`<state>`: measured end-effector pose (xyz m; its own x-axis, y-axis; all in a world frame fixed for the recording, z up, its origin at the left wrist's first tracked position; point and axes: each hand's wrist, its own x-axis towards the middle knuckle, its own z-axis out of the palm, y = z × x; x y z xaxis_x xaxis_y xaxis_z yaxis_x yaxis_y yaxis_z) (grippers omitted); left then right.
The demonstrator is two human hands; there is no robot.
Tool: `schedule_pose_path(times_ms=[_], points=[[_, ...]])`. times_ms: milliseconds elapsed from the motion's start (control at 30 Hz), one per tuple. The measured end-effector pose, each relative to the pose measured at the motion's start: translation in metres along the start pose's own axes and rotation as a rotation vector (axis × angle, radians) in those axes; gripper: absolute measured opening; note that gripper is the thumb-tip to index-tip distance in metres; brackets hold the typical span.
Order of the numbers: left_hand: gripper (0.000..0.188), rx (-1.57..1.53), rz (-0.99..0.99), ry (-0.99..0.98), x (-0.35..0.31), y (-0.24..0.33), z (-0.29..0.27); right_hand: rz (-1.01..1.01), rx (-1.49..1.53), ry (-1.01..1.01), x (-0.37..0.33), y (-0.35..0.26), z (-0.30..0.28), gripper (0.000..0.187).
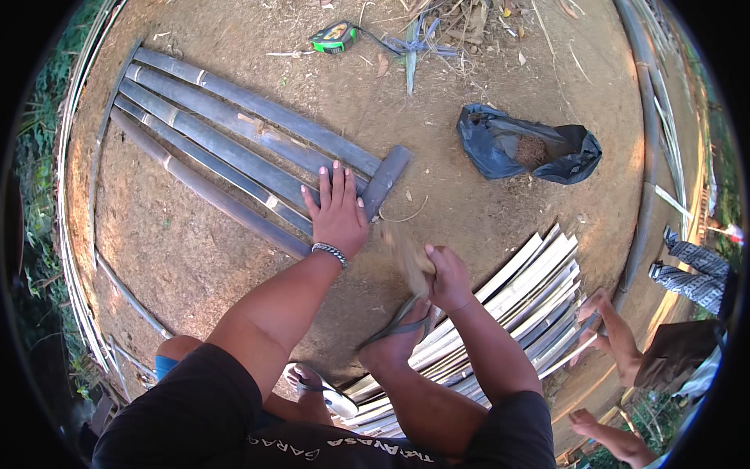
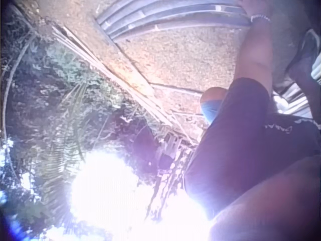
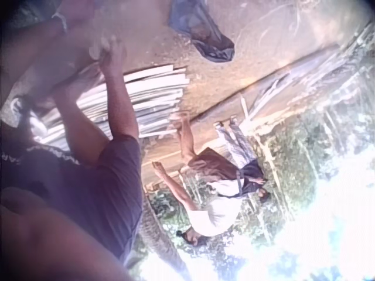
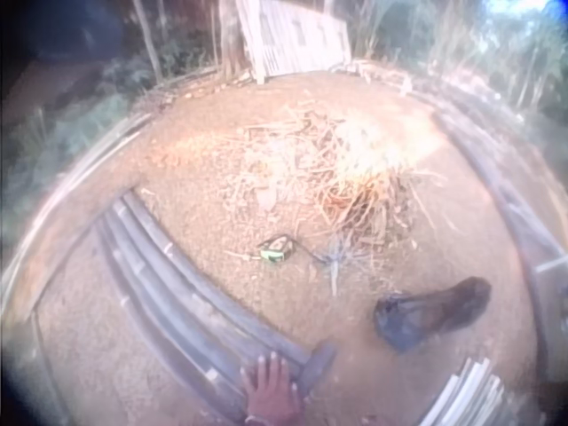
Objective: The person constructs a bamboo frame by hammering small wooden pegs into holes to secure bamboo poles together. They place a thin strip over a bamboo joint, insert pegs by hand, and then drive them in using a hammer.
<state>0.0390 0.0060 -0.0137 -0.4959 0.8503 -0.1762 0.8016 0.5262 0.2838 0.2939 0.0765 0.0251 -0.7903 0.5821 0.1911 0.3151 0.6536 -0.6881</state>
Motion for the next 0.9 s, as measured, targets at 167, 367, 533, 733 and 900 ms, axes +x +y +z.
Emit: schedule_pose_path(times_ms=[167, 367, 533, 733, 900], points=[[0.066, -0.008, 0.002, -0.012, 0.0, 0.0, 0.0, 0.319, -0.212, -0.266, 0.009, 0.001, 0.0, 0.064], [0.066, -0.036, 0.015, 0.033, -0.001, -0.002, 0.003, 0.107, -0.18, -0.195, 0.007, -0.002, -0.008, 0.063], [0.065, -0.049, 0.011, 0.008, -0.001, 0.0, -0.003, 0.306, -0.241, -0.279, 0.006, 0.006, -0.008, 0.064], [0.065, -0.061, 0.009, 0.0, -0.001, -0.001, -0.002, 0.222, -0.304, -0.303, 0.012, -0.002, -0.009, 0.061], [0.065, -0.061, 0.003, -0.007, -0.001, -0.001, -0.004, 0.194, -0.124, -0.168, 0.019, 0.007, -0.006, 0.059]])
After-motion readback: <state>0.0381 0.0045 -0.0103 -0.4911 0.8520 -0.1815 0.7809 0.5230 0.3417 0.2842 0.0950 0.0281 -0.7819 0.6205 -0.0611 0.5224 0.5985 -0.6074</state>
